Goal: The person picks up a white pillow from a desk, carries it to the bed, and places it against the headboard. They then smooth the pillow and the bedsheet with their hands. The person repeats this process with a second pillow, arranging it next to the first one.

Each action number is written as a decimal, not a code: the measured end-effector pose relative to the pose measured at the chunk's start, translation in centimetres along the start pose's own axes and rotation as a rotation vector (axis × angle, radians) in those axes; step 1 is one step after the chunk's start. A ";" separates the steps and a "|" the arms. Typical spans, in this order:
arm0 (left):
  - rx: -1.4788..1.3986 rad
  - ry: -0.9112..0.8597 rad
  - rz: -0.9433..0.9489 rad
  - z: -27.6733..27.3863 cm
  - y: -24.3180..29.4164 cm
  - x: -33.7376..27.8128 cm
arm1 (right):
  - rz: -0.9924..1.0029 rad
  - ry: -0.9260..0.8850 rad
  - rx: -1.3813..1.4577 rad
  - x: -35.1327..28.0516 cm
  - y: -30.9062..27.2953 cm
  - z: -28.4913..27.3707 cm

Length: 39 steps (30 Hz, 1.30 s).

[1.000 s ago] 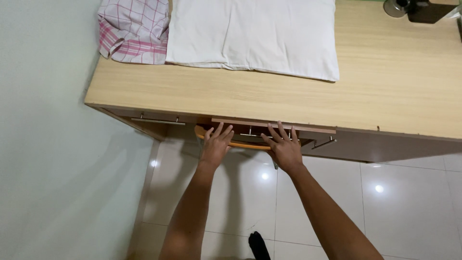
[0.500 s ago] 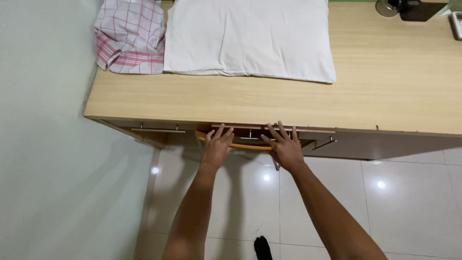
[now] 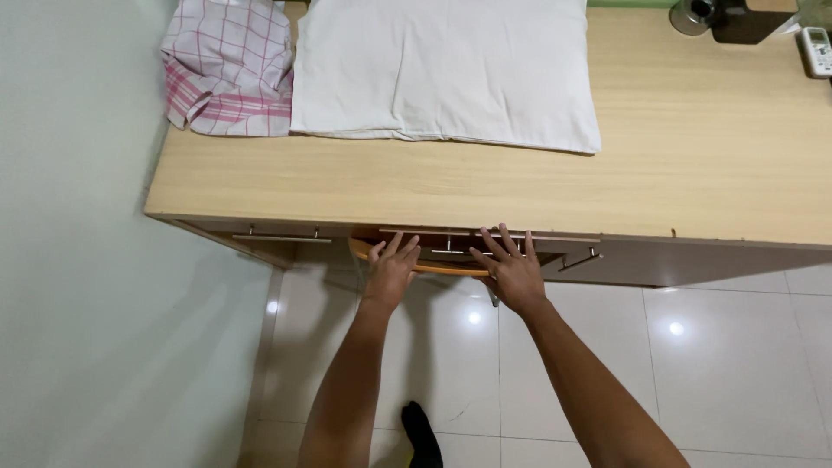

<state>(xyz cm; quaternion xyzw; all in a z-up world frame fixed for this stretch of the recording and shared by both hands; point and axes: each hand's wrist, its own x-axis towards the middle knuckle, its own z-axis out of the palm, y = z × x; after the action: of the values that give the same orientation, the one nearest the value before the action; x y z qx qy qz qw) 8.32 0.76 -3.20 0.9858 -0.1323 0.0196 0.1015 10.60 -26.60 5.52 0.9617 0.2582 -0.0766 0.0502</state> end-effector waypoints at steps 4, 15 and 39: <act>0.031 0.034 0.001 0.6 0.1 0.0 | 0.013 0.001 -0.031 0.1 -0.3 -0.3; 0.001 -0.280 -0.107 -3.0 2.3 -0.4 | 0.099 -0.063 0.023 -0.6 -1.1 -0.5; -0.115 -0.267 -0.297 -13.2 -2.1 16.7 | 0.217 0.003 0.213 15.6 8.4 -6.3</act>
<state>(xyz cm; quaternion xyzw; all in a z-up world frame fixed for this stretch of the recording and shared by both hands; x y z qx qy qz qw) 24.81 1.15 10.45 0.9809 0.0011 -0.1340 0.1408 28.91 -25.39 9.47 0.9840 0.1431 -0.0962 -0.0444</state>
